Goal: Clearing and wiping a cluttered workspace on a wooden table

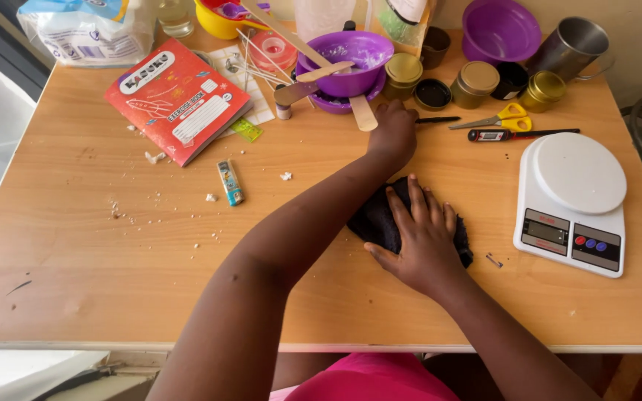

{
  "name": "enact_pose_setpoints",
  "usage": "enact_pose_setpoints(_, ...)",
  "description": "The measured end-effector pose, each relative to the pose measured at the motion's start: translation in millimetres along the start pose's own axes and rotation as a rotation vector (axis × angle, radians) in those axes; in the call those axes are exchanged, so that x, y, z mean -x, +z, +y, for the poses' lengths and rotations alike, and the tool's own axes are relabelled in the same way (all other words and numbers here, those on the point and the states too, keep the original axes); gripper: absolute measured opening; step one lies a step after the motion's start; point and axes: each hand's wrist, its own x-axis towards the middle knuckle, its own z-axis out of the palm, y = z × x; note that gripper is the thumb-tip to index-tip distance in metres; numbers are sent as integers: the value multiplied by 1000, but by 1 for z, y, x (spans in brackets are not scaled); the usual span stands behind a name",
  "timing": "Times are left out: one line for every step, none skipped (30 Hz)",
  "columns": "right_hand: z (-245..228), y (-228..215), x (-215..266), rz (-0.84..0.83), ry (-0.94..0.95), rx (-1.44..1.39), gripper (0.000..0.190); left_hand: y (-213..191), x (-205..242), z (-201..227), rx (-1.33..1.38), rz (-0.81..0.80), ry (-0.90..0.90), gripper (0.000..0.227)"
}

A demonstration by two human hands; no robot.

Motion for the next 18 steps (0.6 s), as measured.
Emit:
enact_pose_setpoints(1,0,-1,0,4,2,84,9,-11,3,3,-1,4,17)
enact_pose_setpoints(1,0,-2,13,5,10,84,19,-21,6,114,-1,-22,19)
enact_pose_setpoints(0,1,-1,21,5,16,85,30,-28,8,225,-7,-52,21)
enact_pose_setpoints(-1,0,0,15,9,14,85,21,-18,12,228,-14,-53,21)
enact_pose_setpoints(-1,-1,-1,34,12,-8,81,11,-10,15,241,-19,-40,28)
enact_pose_setpoints(-1,-3,-2,54,16,-31,77,1,-3,19,255,-24,-28,36)
enact_pose_setpoints(9,8,-8,60,11,-30,77,-14,15,17,251,-16,-28,36)
enact_pose_setpoints(19,18,-14,82,51,-17,68,-29,34,15,277,-6,81,34)
enact_pose_setpoints(27,32,-17,97,93,-12,61,-42,59,12,302,-7,185,33)
enact_pose_setpoints(31,32,-27,94,90,-18,61,-67,81,6,298,-10,181,33)
enact_pose_setpoints(35,34,-34,179,26,-45,60,-91,105,1,434,-60,180,26)
enact_pose_setpoints(38,35,-42,265,-36,-73,62,-116,130,-4,569,-109,178,20)
enact_pose_setpoints(37,36,-55,261,-40,-80,62,-130,141,-28,565,-112,170,20)
enact_pose_setpoints(35,36,-68,290,-27,-136,53,-145,153,-51,477,-139,-20,27)
enact_pose_setpoints(33,34,-82,320,-19,-190,45,-160,165,-75,387,-159,-209,36)
enact_pose_setpoints(23,39,-92,317,-27,-194,45,-166,171,-95,384,-156,-217,36)
enact_pose_setpoints(11,43,-102,360,-85,-269,40,-172,177,-115,217,-147,-370,37)
enact_pose_setpoints(0,47,-113,402,-143,-343,34,-180,183,-136,48,-137,-520,44)
